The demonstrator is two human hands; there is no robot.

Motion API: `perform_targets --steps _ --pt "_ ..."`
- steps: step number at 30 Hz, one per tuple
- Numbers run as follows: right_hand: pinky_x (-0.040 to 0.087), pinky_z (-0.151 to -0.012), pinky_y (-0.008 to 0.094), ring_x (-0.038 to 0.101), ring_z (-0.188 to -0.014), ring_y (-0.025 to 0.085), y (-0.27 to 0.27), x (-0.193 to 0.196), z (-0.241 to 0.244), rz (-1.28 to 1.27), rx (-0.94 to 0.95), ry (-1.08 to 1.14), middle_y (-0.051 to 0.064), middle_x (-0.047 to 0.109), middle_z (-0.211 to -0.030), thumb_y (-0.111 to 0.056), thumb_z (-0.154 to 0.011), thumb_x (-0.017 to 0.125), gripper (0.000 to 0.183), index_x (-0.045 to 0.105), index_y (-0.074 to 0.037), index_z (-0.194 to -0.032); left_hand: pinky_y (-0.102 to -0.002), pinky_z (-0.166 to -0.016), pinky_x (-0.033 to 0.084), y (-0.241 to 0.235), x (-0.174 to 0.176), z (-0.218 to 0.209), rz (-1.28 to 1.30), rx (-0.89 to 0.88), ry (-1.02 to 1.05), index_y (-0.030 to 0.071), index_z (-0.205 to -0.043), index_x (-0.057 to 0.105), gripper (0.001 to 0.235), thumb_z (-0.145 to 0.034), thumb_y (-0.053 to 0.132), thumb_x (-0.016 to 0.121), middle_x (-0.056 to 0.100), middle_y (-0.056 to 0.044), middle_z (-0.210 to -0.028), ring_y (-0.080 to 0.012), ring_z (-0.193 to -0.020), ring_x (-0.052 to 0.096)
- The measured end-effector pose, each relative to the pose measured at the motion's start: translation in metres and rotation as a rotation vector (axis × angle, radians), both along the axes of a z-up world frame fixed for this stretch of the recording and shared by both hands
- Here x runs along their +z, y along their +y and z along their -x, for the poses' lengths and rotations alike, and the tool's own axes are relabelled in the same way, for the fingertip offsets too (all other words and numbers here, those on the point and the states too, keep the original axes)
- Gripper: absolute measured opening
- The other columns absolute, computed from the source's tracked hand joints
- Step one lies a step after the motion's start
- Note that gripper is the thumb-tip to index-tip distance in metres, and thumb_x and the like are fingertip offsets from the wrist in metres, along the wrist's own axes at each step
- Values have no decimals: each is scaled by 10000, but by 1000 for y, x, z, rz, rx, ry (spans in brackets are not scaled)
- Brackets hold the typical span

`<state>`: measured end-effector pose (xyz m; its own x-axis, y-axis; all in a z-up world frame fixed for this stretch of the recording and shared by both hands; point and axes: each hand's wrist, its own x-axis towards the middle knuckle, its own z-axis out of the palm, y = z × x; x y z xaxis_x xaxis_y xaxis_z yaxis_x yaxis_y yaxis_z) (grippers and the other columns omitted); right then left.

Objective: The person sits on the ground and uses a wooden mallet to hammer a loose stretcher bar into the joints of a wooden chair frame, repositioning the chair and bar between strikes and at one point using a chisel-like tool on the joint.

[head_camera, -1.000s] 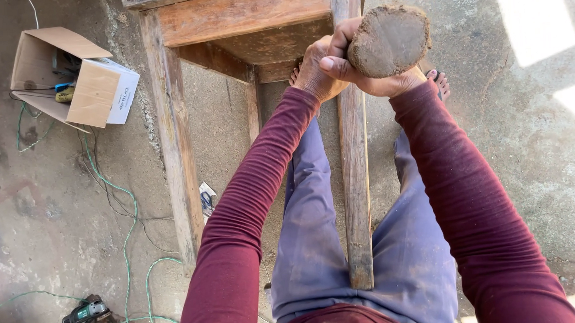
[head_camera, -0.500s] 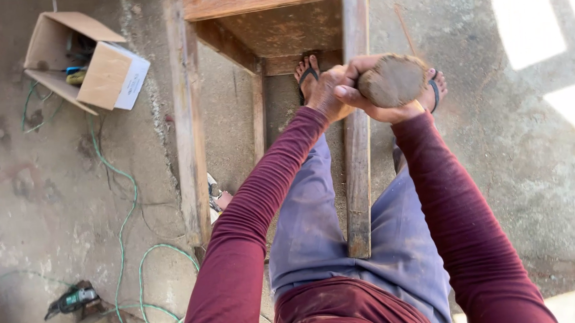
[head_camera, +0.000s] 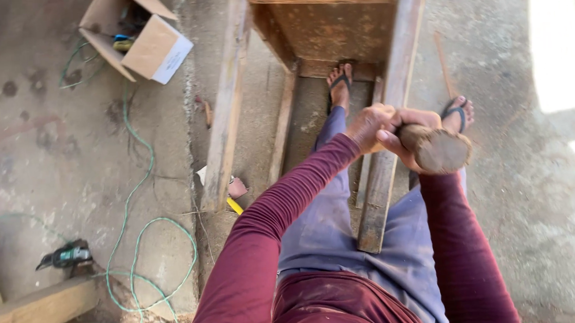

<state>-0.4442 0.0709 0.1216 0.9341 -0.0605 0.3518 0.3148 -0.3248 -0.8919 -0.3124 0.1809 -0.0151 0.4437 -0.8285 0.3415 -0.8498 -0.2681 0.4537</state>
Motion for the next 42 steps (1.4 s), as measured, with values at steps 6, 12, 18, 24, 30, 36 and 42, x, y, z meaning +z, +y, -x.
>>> perform_targets --steps 6,12,18,24,30,36,42 --pt "471 -659 252 547 -711 83 23 -9 31 -3 -68 90 -3 618 -746 -198 -863 829 245 635 -54 -821 -360 -776 595 21 -7 33 -117 -64 82 95 -804 646 250 -835 308 772 645 -52 -825 -222 -828 665" --pt "457 -653 238 530 -710 71 51 -6 72 -171 -4 45 -5 600 -734 -166 -888 805 217 629 -55 -825 -354 -782 588 39 -27 82 -27 -54 22 73 -886 654 176 -793 192 743 648 -57 -865 -240 -857 664" --pt "447 -691 259 522 -680 80 32 -63 80 -242 -120 175 21 594 -715 -149 -864 832 206 664 -36 -827 -403 -719 556 50 -1 95 114 -182 252 190 -901 719 264 -659 84 712 696 -101 -832 -310 -814 692" --pt "373 -1002 439 638 -789 205 -21 -66 33 95 -211 69 128 686 -757 -96 -952 825 230 672 15 -821 -345 -724 597 -2 -14 44 20 -58 202 138 -927 685 151 -803 59 650 731 -31 -852 -199 -773 726" --pt "577 -841 336 692 -850 182 -67 -72 -5 -173 -69 102 125 698 -888 -152 -1107 766 288 598 0 -931 -329 -675 569 -50 10 1 -28 29 255 145 -879 627 79 -837 80 611 685 -23 -811 -202 -703 700" --pt "557 -951 341 675 -941 178 -69 -48 -28 -113 -118 179 151 693 -973 -112 -1121 689 197 583 27 -1030 -432 -698 555 -65 27 -31 32 45 346 106 -875 645 147 -754 180 684 737 -94 -796 -283 -772 735" --pt "511 -798 319 627 -825 170 -97 -62 -69 -62 -115 264 154 669 -867 -154 -1140 756 317 583 34 -953 -420 -758 583 -90 13 -69 -61 68 345 119 -949 660 179 -785 191 661 762 -121 -893 -307 -872 756"
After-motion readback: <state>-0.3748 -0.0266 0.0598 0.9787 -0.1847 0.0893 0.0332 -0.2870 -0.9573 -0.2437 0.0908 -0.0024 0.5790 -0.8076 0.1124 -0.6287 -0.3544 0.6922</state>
